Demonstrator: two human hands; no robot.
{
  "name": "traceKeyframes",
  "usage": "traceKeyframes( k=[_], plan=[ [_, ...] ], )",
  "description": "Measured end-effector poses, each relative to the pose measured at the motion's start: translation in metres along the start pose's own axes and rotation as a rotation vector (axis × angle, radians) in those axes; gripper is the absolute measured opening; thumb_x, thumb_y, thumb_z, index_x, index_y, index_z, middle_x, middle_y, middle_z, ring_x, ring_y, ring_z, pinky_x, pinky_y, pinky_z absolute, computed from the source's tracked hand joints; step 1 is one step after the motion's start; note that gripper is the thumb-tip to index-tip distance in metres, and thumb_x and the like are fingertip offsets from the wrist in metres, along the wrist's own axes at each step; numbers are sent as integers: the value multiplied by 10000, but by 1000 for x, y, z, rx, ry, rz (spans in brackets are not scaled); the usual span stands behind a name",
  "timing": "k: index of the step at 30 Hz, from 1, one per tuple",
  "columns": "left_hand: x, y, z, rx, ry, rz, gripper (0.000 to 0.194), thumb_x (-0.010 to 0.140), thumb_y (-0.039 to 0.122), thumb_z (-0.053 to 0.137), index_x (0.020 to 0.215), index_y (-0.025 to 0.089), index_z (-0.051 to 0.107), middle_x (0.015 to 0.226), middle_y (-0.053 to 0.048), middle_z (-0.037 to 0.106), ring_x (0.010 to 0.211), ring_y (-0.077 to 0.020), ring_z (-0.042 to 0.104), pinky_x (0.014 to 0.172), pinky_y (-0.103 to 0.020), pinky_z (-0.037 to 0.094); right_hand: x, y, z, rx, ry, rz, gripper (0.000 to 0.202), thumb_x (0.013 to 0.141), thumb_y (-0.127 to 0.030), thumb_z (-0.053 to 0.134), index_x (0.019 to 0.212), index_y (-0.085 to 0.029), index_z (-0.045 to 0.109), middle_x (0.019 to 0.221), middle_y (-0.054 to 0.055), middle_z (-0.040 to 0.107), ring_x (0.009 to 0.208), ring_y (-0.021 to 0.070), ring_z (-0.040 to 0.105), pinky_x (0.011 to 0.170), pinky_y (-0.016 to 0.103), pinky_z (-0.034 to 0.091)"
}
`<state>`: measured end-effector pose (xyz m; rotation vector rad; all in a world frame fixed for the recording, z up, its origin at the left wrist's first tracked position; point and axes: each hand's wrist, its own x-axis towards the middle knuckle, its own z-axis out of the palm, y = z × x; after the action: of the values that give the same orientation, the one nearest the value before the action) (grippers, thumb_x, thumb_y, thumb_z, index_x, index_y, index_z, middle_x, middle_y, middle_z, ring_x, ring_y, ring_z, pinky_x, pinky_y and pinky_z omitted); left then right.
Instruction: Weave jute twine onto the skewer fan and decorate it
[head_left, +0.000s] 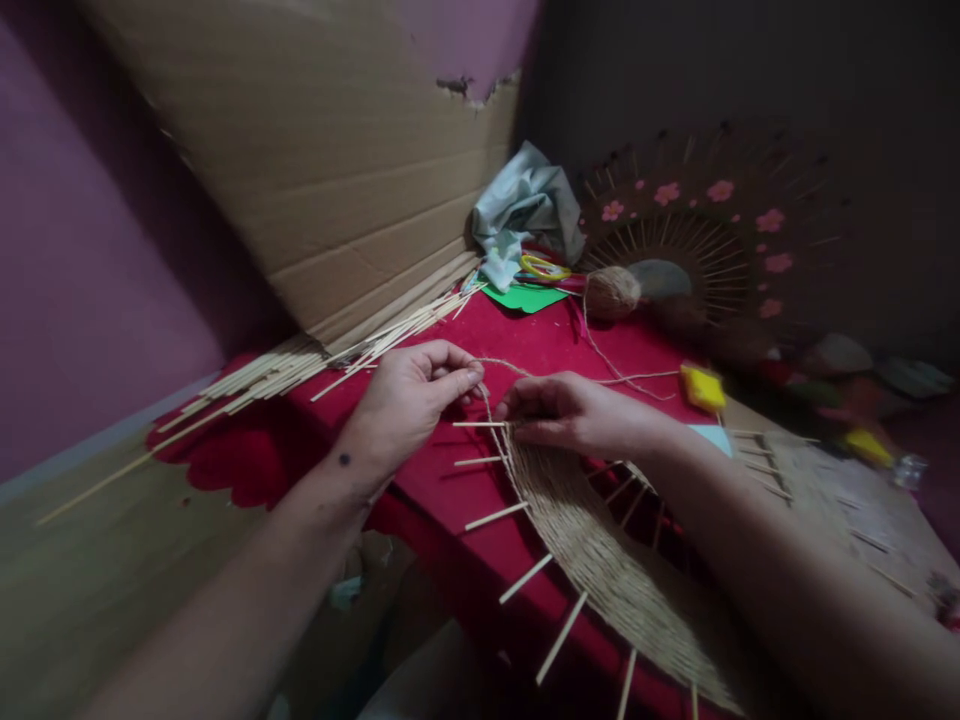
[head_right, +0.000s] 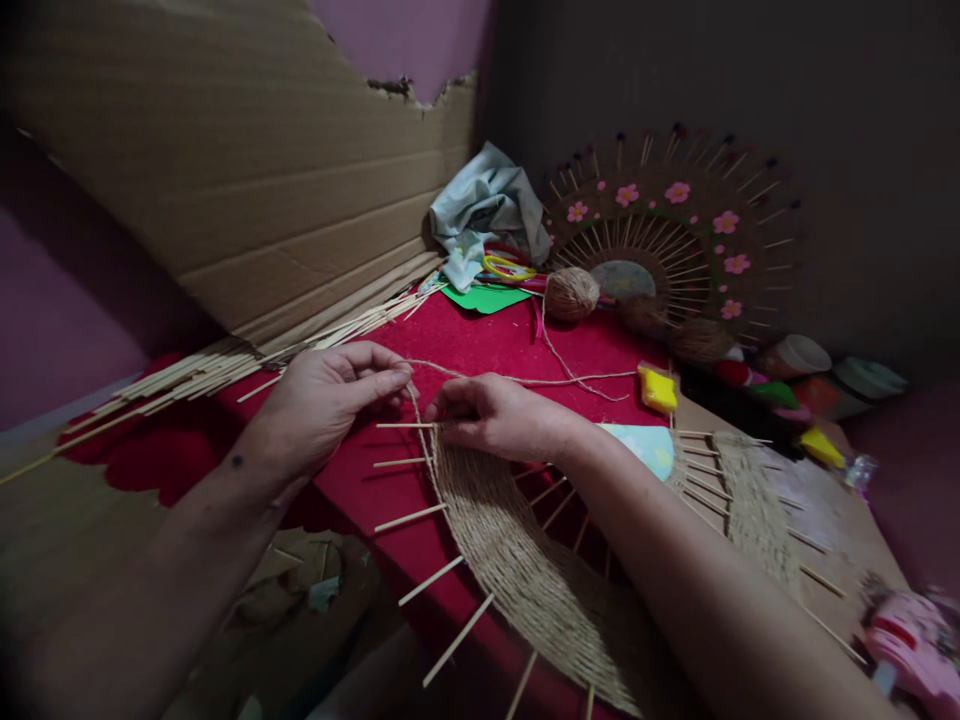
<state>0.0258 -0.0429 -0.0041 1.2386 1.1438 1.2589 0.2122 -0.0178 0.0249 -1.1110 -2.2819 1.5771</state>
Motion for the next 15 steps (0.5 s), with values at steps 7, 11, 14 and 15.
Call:
traceKeyframes(
  k=[7,11,14,15],
  plan=[
    [1,20,5,301,0,106,65,728,191,603,714,142,642,577,10,610,505,-82,520,470,-187,389,2,1,-4,-132,12,-64,158,808,-234,555,922,-147,622,804,6,603,718,117,504,688,254,408],
    [1,20,15,421,-53,233,120,775,237,559,772,161,652,670,-17,664,606,-119,587,567,-226,443,7,5,-8,-165,38,-107,155,811,-246,561,906,-154,643,778,-8,593,701,113,490,685,252,393],
    [-3,21,21,477,-72,284,131,790,243,548,802,164,652,718,-28,678,645,-134,603,580,-237,449,9,9,-11,-124,55,-99,133,802,-247,574,870,-158,646,746,-16,584,673,108,480,669,250,387],
    [-4,23,22,484,-72,294,131,793,245,548,796,163,650,721,-28,678,647,-134,604,585,-238,450,9,10,-11,-123,65,-88,125,802,-245,575,857,-157,645,727,-19,579,657,106,473,654,249,385]
  ],
)
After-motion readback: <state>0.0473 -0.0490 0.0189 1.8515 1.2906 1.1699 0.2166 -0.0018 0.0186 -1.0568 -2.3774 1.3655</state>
